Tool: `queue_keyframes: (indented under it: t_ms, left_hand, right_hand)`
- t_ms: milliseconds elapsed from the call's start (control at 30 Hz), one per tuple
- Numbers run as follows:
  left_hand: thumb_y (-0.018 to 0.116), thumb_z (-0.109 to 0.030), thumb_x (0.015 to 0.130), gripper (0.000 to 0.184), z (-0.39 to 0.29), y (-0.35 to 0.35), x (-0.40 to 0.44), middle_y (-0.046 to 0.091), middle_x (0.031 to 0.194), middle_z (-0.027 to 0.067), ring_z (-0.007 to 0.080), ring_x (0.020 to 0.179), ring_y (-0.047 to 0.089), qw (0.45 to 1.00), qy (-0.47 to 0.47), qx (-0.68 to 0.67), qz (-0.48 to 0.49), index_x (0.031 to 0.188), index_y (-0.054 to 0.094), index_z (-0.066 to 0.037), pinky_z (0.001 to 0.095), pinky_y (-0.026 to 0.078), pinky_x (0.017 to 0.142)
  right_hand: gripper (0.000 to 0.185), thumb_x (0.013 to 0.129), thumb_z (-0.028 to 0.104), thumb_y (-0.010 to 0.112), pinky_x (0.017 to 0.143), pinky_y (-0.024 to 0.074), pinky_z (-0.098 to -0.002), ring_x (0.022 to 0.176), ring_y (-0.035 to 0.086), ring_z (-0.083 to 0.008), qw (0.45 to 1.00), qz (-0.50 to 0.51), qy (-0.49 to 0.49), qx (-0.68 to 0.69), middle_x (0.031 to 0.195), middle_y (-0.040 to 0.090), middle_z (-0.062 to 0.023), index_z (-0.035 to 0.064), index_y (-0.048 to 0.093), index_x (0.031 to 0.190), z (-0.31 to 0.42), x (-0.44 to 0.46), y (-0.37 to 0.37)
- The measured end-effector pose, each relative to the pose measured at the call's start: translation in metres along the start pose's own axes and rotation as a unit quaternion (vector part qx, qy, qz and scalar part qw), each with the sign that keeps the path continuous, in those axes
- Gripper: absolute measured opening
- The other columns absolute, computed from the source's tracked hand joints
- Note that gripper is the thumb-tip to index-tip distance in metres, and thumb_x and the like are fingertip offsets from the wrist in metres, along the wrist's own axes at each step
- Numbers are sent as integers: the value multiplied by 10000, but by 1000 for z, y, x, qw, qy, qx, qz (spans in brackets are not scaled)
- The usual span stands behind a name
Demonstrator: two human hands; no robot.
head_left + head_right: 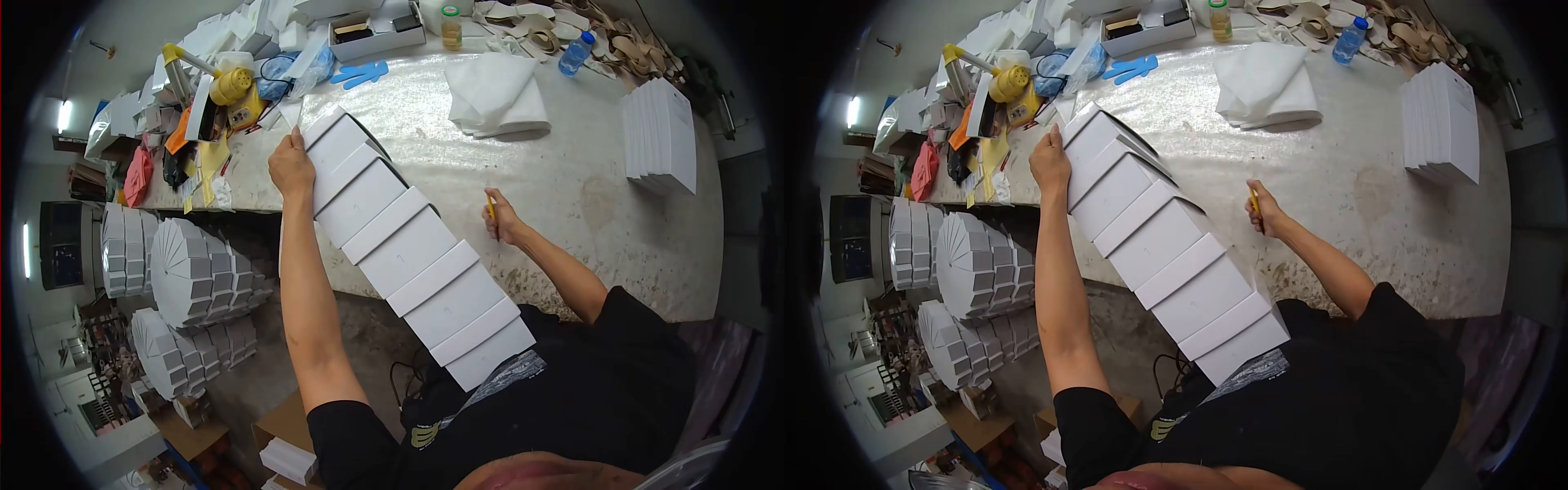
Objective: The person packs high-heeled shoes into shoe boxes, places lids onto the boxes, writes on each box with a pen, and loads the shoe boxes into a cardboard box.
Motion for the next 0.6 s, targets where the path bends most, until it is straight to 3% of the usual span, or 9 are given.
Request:
queue_keyframes:
  t_ms: [67, 167, 233, 300, 367, 433, 500, 600]
  left_hand:
    - [457, -416, 1007, 507, 2, -1, 0, 654, 746, 232, 453, 721, 617, 1000, 5, -6, -7, 749, 643, -21, 525, 470, 672]
    - [455, -417, 1008, 511, 1, -1, -1, 652, 743, 235, 454, 716, 615, 1000, -1, 2, -17, 748, 642, -20, 525, 470, 669]
    - [456, -419, 1007, 516, 0, -4, 0, 651, 746, 237, 454, 718, 614, 1000, -11, -4, -10, 744, 640, -15, 527, 469, 669]
    - [458, -419, 1006, 518, 1, -2, -1, 649, 746, 238, 454, 717, 612, 1000, -13, -8, -10, 742, 639, -13, 527, 468, 668]
    - [462, -417, 1005, 516, 3, 0, -2, 648, 742, 238, 452, 714, 612, 1000, -14, -17, -8, 742, 640, -10, 527, 467, 667]
    - [466, -414, 1004, 513, 2, -2, -1, 646, 739, 238, 451, 713, 611, 1000, -12, -27, -10, 741, 640, -9, 526, 467, 668]
    - [471, -410, 1002, 509, 2, -2, -2, 644, 736, 238, 451, 714, 610, 999, -10, -36, -13, 741, 640, -8, 524, 468, 670]
    - [481, -400, 999, 500, 0, -4, -3, 642, 731, 238, 452, 717, 607, 999, -24, -42, -20, 732, 637, -7, 521, 468, 673]
  right_hand:
    - [683, 767, 797, 557, 492, 333, -329, 470, 326, -156, 994, -50, 42, 82, 563, 357, -2, 134, 411, 688, 15, 14, 29]
    - [562, 841, 647, 588, 501, 356, -366, 472, 336, -180, 979, -51, -16, 196, 568, 362, -22, 123, 416, 740, 59, 74, 62]
    - [441, 913, 516, 557, 504, 357, -373, 475, 343, -184, 958, -41, -67, 275, 567, 361, -28, 129, 409, 760, 121, 128, 78]
    - [386, 956, 442, 512, 510, 377, -386, 477, 342, -180, 907, -35, -189, 374, 567, 359, -28, 103, 456, 780, 198, 131, 107]
    - [365, 997, 374, 488, 647, 489, -433, 553, 431, -202, 934, -109, -220, 258, 699, 504, -81, 74, 529, 792, 237, 107, 121]
    - [394, 1009, 406, 475, 614, 485, -388, 578, 466, -207, 969, -82, -210, 97, 770, 533, -97, 45, 565, 879, 238, 124, 118]
    - [428, 1019, 443, 461, 533, 457, -335, 613, 534, -218, 977, 1, -173, 126, 781, 526, -96, 38, 540, 906, 203, 126, 120]
    - [357, 1025, 403, 467, 480, 460, -321, 589, 549, -223, 986, -28, -98, 132, 792, 524, -101, 48, 463, 988, 161, 139, 99]
Point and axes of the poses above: each hand's wrist, its own x-axis towards the middle knuckle, its own y-axis out of the palm, z = x × y, the point moved 6 cm from there along x, towards the middle knuckle
